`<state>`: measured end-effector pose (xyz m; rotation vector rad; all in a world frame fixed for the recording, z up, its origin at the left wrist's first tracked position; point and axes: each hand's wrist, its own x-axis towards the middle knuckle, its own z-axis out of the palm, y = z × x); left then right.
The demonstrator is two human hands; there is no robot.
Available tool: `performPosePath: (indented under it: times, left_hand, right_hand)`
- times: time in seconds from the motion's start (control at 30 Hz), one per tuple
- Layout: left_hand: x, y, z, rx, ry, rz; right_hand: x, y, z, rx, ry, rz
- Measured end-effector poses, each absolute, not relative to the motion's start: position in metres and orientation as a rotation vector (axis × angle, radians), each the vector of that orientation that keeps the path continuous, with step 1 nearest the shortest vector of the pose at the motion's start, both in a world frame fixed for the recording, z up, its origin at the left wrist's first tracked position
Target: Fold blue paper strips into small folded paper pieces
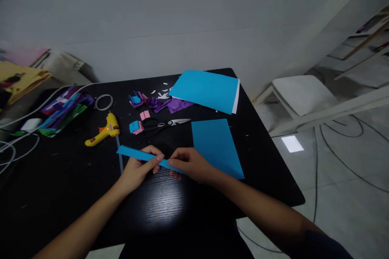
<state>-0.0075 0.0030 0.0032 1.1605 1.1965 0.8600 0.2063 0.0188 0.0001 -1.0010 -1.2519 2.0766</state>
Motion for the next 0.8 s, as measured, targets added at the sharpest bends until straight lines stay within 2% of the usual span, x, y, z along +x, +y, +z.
performPosePath:
  times: [0.8]
  left_hand:
    - [-0.0080,0.0026,0.0037,1.156,1.189,0.835]
  right_hand:
    - [0.2062,0.0179,0.0027,-1.027,-1.251,2.050]
